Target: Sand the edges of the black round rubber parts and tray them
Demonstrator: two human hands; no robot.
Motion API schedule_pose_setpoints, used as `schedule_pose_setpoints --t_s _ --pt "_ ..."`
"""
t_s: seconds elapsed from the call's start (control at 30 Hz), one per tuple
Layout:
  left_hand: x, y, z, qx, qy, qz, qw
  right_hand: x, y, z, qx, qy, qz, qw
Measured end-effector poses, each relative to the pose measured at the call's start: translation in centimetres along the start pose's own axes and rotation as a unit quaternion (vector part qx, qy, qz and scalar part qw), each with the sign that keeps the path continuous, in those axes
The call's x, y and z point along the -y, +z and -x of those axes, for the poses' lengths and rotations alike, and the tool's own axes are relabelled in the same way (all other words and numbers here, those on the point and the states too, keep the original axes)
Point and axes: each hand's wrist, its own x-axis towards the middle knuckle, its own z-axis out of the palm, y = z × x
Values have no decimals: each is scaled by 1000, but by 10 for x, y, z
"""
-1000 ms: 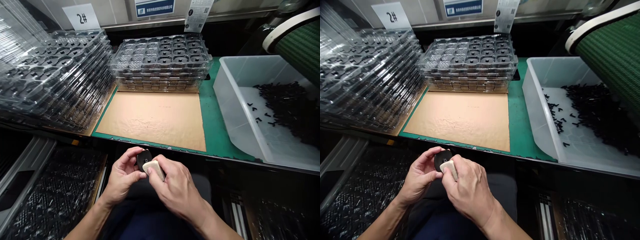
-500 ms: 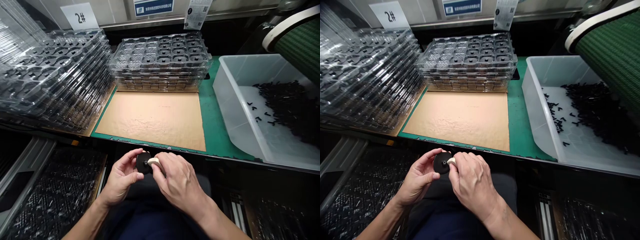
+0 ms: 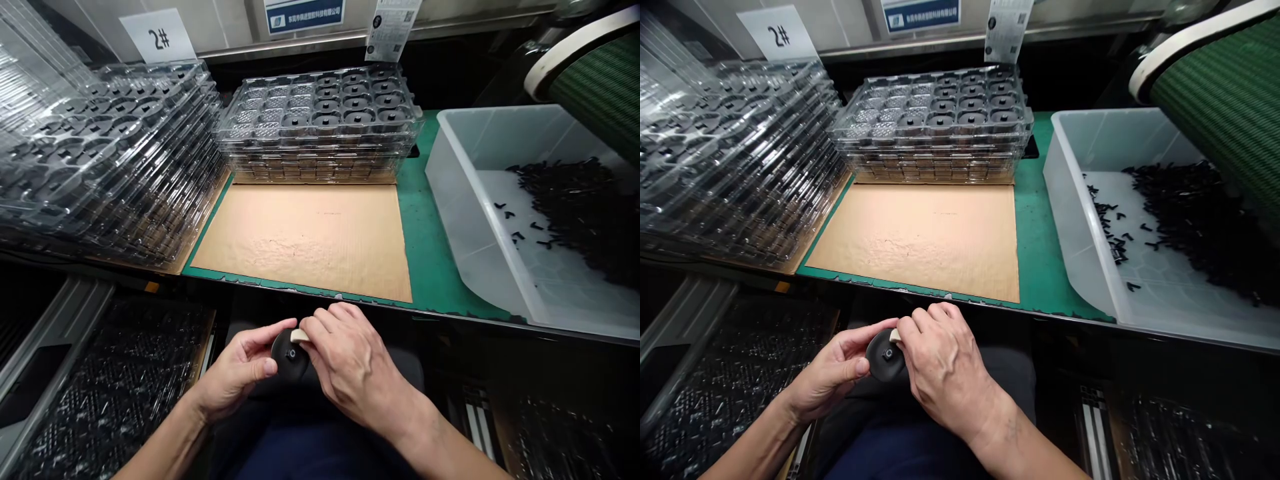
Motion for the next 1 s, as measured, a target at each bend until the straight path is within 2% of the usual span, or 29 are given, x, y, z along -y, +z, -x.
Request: schedule_pose_setpoints --t_s 0.1,0.2,0.27,0.33,0.4,0.47,0.53,0.57,0.6,0.67,0.77,0.83,0.93,1.0 --pt "8 6 0 39 -21 23 999 -2 -1 -4 17 -38 7 999" --pt "19 21 -2 81 -29 84 993 -15 0 -11 -23 -58 -62 996" --pt "23 30 -4 86 -19 122 989 -29 2 -11 -96 -11 -146 984" --pt "21 37 -6 80 3 136 988 -42 6 -4 -159 75 -202 963" --pt "16 40 -8 63 33 131 989 -48 10 10 -165 156 -236 945" --pt "11 40 -10 37 63 116 991 -45 16 27 -101 207 -304 924" --pt "10 39 -13 19 75 83 994 -33 23 41 -37 230 -392 890" --pt "11 40 -16 12 76 56 995 -25 27 45 -24 233 -424 875" --pt "13 41 -19 0 76 26 997 -17 30 48 -32 229 -441 867" --pt "17 45 -26 -44 75 -29 996 -4 36 50 -81 211 -437 871" --pt "21 54 -37 -101 67 -53 991 4 42 48 -144 202 -416 875" --pt "21 59 -42 -91 58 -28 994 1 43 49 -160 246 -434 852" --pt "23 66 -43 -37 72 18 997 -5 42 51 -162 323 -474 803" --pt "26 69 -42 -21 95 13 995 -7 40 51 -160 334 -483 794"
